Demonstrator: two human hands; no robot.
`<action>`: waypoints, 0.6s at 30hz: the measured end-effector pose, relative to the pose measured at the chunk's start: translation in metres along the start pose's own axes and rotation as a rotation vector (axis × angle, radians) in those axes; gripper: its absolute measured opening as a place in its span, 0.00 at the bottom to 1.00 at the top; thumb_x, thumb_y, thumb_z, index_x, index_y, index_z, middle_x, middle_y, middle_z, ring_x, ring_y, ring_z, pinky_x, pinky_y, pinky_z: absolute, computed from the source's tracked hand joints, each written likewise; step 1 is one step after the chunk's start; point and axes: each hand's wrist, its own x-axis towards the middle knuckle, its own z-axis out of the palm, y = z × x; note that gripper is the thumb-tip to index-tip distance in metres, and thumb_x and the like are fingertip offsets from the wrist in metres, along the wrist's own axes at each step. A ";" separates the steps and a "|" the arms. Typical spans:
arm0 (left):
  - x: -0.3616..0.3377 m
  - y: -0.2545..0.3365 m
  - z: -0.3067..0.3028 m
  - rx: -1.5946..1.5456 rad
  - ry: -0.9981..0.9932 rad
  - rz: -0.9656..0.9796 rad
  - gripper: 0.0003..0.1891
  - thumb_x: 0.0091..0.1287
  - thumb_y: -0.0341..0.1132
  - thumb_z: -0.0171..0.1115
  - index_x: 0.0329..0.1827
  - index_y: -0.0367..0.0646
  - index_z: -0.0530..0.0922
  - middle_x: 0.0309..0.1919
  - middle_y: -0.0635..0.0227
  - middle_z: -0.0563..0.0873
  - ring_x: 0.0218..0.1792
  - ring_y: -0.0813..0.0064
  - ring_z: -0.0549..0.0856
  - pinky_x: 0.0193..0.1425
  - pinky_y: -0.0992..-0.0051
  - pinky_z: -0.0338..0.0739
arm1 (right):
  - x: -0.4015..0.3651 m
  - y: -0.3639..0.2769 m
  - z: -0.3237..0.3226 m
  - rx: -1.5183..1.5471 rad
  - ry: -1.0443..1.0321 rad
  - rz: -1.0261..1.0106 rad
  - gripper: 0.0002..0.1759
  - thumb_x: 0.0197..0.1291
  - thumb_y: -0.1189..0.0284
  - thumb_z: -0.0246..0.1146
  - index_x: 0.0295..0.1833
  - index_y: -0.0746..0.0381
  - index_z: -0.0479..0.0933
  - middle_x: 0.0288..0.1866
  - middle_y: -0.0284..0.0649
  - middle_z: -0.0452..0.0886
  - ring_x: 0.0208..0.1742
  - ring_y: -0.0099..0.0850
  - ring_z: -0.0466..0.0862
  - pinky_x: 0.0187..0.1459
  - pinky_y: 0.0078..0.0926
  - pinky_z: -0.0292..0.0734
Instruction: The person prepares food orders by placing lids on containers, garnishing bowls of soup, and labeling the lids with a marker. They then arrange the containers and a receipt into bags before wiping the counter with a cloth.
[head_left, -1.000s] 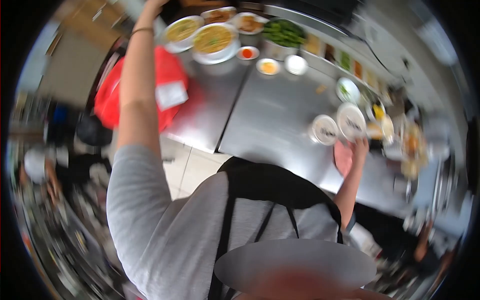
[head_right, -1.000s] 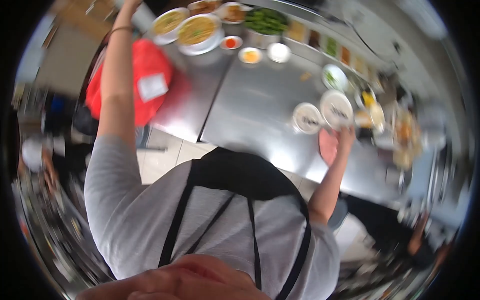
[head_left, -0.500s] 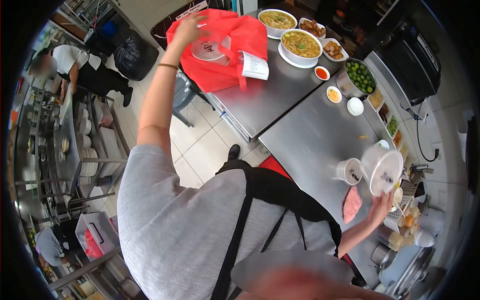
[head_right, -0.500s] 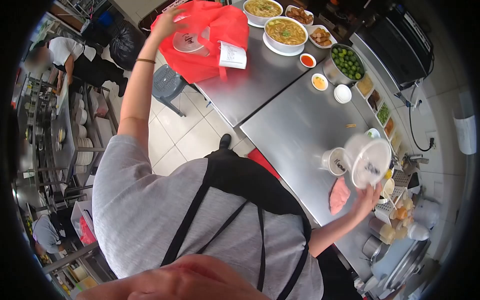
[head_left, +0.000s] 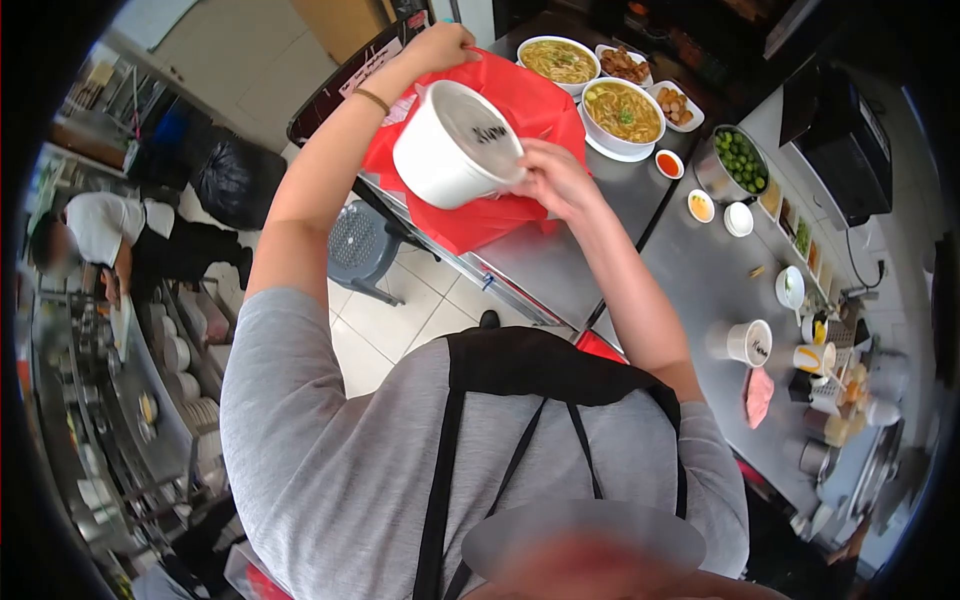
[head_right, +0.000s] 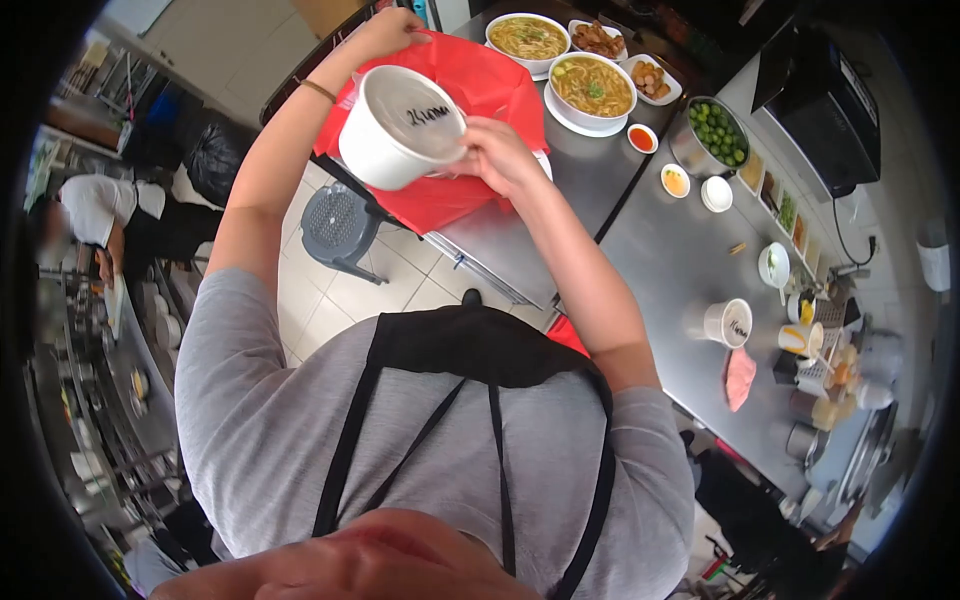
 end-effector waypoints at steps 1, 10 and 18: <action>0.003 -0.014 -0.001 -0.019 -0.049 -0.006 0.13 0.52 0.42 0.61 0.25 0.39 0.78 0.21 0.52 0.78 0.25 0.58 0.79 0.31 0.66 0.70 | 0.019 0.000 -0.004 -0.022 0.058 -0.014 0.13 0.52 0.81 0.48 0.44 0.75 0.67 0.40 0.49 0.75 0.40 0.38 0.79 0.39 0.34 0.80; -0.007 -0.028 0.008 -0.134 0.064 -0.211 0.16 0.55 0.47 0.56 0.37 0.45 0.80 0.32 0.54 0.82 0.37 0.57 0.80 0.44 0.67 0.73 | 0.065 -0.070 -0.038 -1.355 0.789 -0.629 0.22 0.46 0.76 0.53 0.51 0.68 0.67 0.28 0.51 0.79 0.23 0.35 0.82 0.28 0.30 0.78; -0.035 0.029 0.003 -0.086 0.429 -0.054 0.11 0.56 0.41 0.56 0.29 0.42 0.79 0.27 0.56 0.81 0.31 0.58 0.80 0.37 0.65 0.73 | 0.078 -0.053 -0.057 -0.616 0.531 -0.155 0.11 0.51 0.76 0.56 0.34 0.75 0.72 0.27 0.48 0.79 0.25 0.34 0.83 0.22 0.19 0.78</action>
